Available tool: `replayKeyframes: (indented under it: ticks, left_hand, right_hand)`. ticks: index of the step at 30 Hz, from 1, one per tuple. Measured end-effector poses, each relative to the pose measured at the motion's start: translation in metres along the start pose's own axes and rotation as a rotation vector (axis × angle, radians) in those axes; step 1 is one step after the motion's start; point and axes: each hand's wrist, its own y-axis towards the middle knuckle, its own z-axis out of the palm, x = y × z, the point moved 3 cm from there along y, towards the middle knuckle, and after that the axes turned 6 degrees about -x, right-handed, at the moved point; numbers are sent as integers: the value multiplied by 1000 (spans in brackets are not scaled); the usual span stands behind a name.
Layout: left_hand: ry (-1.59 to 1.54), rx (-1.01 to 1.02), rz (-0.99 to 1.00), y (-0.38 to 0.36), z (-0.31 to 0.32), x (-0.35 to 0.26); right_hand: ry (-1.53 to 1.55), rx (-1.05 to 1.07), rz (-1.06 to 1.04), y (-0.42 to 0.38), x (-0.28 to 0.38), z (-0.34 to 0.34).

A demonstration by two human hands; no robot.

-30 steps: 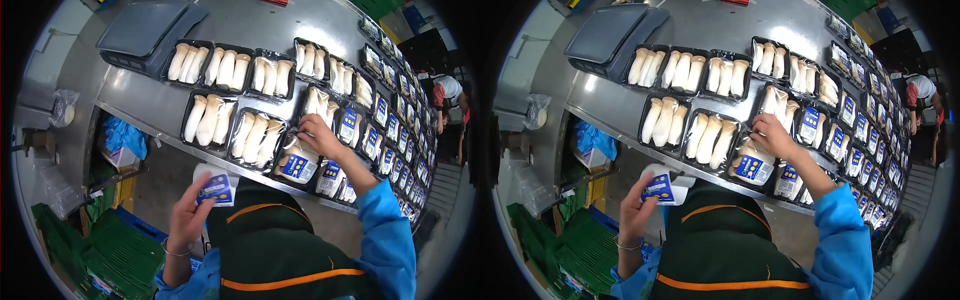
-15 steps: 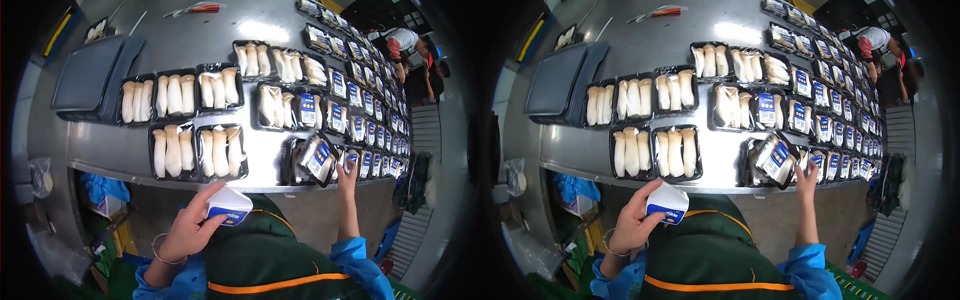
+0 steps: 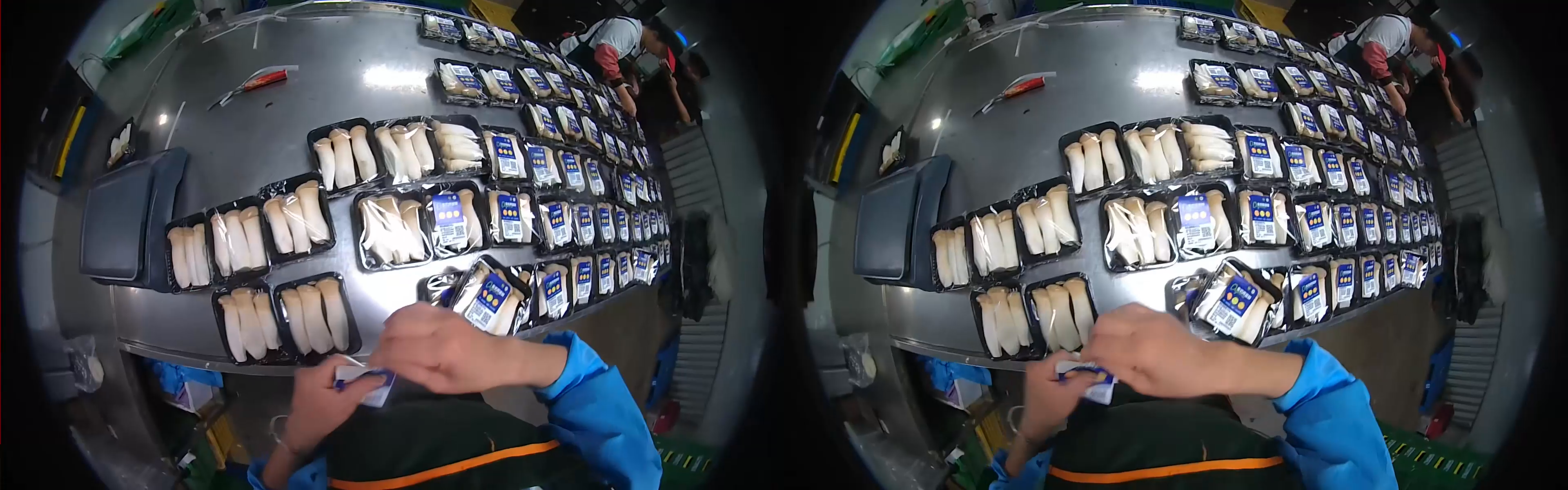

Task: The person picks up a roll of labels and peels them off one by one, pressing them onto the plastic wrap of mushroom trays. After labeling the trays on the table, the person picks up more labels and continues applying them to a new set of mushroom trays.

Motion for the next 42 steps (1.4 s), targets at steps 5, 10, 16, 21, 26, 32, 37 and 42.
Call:
replayKeyframes:
  ticks: [5, 10, 16, 21, 26, 32, 37, 42]
  left_hand:
    - [-202, -84, -418, -5, 1, 27]
    - [-680, -354, -332, 14, -18, 1]
    - [-726, -465, -193, 11, -3, -44]
    - [-599, -436, -382, -10, -11, -13]
    - [-313, -345, -285, 3, -11, -5]
    - [-271, -203, -481, 25, 8, -16]
    - [-121, -49, -399, 26, 5, -5]
    - [-429, -31, -474, 33, 16, -16]
  right_hand:
    - [-78, -281, 275, 61, -109, -172]
    - [-449, 395, 247, 137, -205, -181]
    - [-393, 462, 485, 159, -337, -117]
    - [-637, 192, 374, 125, -335, -115]
    - [-929, -74, 442, 92, -380, -194]
    - [-856, 115, 493, 81, -376, -214]
    - [-967, -353, 306, 18, -247, -236]
    - [-536, -881, 774, -155, -267, -238]
